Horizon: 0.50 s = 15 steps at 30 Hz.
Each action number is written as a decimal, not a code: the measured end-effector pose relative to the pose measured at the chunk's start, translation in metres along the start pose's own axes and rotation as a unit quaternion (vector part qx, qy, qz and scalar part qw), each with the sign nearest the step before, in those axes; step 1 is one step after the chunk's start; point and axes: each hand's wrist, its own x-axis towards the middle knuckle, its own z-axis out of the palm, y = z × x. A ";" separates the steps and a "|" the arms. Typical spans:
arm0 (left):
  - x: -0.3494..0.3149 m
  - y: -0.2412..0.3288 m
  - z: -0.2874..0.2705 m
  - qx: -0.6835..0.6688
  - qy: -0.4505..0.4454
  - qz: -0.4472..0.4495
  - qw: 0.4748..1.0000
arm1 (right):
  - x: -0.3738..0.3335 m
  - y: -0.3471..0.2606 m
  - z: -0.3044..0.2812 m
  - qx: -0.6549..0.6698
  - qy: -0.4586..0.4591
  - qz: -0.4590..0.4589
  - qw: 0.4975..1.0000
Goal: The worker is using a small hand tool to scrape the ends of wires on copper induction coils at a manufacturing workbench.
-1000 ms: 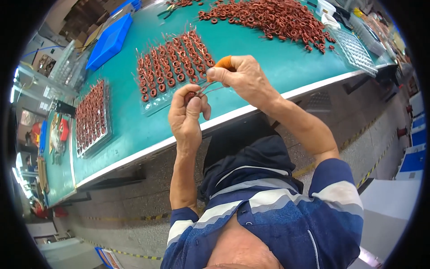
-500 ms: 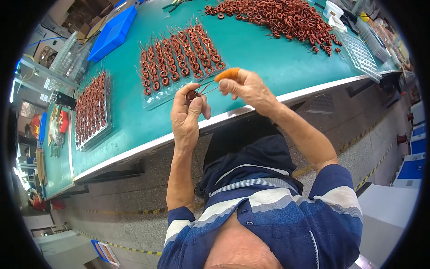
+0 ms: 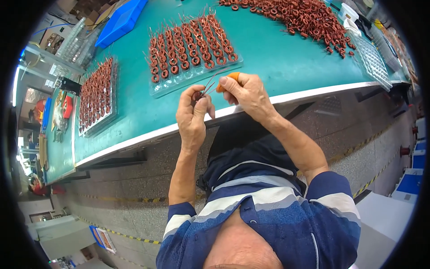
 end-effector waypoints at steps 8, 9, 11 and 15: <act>0.000 -0.001 -0.018 -0.042 -0.046 -0.171 0.983 | 0.010 0.007 0.003 -0.096 0.015 0.003 0.995; 0.002 -0.010 -0.020 0.053 -0.086 -0.103 0.990 | 0.009 0.006 0.000 -0.089 0.012 0.036 0.995; -0.002 -0.012 -0.021 0.188 -0.084 0.074 0.976 | 0.005 0.018 0.001 -0.061 0.021 0.019 0.998; -0.007 0.003 -0.025 0.173 -0.109 0.052 0.977 | 0.002 0.029 -0.006 0.006 -0.036 -0.006 0.999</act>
